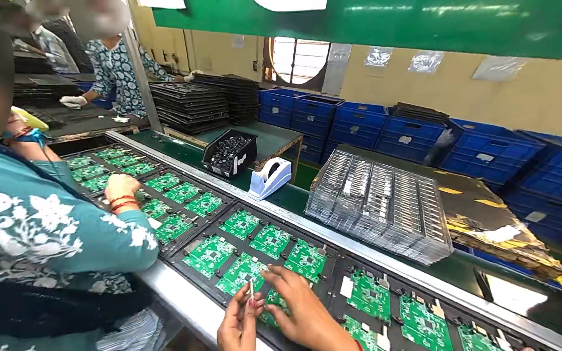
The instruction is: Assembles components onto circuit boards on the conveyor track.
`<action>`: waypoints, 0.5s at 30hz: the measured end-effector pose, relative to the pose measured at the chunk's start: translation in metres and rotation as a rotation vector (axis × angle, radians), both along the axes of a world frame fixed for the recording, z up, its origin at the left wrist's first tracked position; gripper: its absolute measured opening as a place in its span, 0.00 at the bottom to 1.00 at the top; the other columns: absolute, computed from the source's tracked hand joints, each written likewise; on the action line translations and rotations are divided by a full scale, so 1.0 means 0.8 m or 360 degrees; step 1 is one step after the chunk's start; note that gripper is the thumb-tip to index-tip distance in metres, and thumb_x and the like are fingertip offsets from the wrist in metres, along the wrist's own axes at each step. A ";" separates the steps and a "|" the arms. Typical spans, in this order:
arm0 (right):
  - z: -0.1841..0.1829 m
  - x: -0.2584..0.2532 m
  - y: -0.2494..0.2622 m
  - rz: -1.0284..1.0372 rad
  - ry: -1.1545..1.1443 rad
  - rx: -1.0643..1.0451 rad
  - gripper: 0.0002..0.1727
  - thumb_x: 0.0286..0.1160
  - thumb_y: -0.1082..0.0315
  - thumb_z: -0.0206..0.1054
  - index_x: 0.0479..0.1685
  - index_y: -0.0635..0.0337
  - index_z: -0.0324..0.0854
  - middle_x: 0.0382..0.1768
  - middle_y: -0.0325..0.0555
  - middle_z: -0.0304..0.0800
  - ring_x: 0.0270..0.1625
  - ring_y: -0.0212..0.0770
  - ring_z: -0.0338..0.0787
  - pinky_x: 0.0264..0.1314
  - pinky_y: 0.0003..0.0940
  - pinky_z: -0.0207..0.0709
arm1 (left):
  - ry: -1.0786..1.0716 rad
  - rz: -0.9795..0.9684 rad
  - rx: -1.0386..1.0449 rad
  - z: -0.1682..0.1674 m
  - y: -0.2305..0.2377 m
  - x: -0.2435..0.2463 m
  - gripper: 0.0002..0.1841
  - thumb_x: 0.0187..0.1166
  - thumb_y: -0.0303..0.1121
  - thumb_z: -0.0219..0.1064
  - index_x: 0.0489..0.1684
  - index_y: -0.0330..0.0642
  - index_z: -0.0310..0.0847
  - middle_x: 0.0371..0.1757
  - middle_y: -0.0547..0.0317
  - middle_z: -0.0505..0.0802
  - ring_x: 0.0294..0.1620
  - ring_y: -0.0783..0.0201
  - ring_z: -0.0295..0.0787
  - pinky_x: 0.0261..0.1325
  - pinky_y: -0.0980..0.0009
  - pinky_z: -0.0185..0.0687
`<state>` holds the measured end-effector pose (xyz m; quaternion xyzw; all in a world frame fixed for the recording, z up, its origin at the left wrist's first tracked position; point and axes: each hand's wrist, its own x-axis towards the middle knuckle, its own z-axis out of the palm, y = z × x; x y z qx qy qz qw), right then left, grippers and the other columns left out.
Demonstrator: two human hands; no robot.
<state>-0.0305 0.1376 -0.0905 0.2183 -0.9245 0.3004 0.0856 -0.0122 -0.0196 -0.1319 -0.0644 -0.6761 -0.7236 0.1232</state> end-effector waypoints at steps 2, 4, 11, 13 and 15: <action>-0.002 0.003 -0.019 0.0129 0.0165 -0.0057 0.26 0.73 0.66 0.70 0.73 0.61 0.80 0.75 0.59 0.81 0.75 0.58 0.84 0.72 0.60 0.77 | 0.0013 0.0005 0.0050 0.003 0.000 0.002 0.17 0.86 0.22 0.54 0.66 0.17 0.74 0.48 0.51 0.93 0.43 0.72 0.94 0.52 0.75 0.92; -0.006 0.000 -0.027 0.0159 0.0284 -0.0122 0.23 0.71 0.68 0.70 0.68 0.63 0.83 0.71 0.58 0.85 0.69 0.56 0.88 0.67 0.56 0.80 | 0.0026 0.0011 0.0115 0.004 0.000 0.005 0.15 0.86 0.21 0.55 0.63 0.18 0.75 0.44 0.57 0.94 0.39 0.77 0.93 0.49 0.77 0.92; -0.009 -0.005 -0.027 0.0141 0.0316 -0.0305 0.15 0.74 0.71 0.67 0.57 0.65 0.87 0.66 0.61 0.86 0.63 0.54 0.90 0.63 0.49 0.83 | 0.0014 0.0022 0.0013 0.006 0.000 0.007 0.19 0.90 0.26 0.49 0.67 0.15 0.73 0.49 0.49 0.93 0.41 0.77 0.93 0.49 0.77 0.92; -0.003 -0.014 -0.020 -0.0115 0.0211 -0.0362 0.16 0.75 0.73 0.67 0.59 0.68 0.87 0.68 0.65 0.84 0.59 0.52 0.92 0.63 0.43 0.87 | -0.0013 -0.0048 0.0019 0.006 0.000 0.004 0.25 0.92 0.29 0.44 0.79 0.15 0.59 0.56 0.43 0.92 0.47 0.66 0.96 0.52 0.68 0.94; 0.001 -0.028 -0.012 -0.0369 0.0069 -0.0372 0.18 0.74 0.74 0.65 0.62 0.70 0.87 0.71 0.68 0.80 0.56 0.49 0.92 0.61 0.38 0.87 | 0.0038 -0.0022 0.0028 0.002 0.002 0.003 0.25 0.92 0.29 0.43 0.81 0.15 0.54 0.57 0.43 0.92 0.47 0.63 0.97 0.51 0.67 0.95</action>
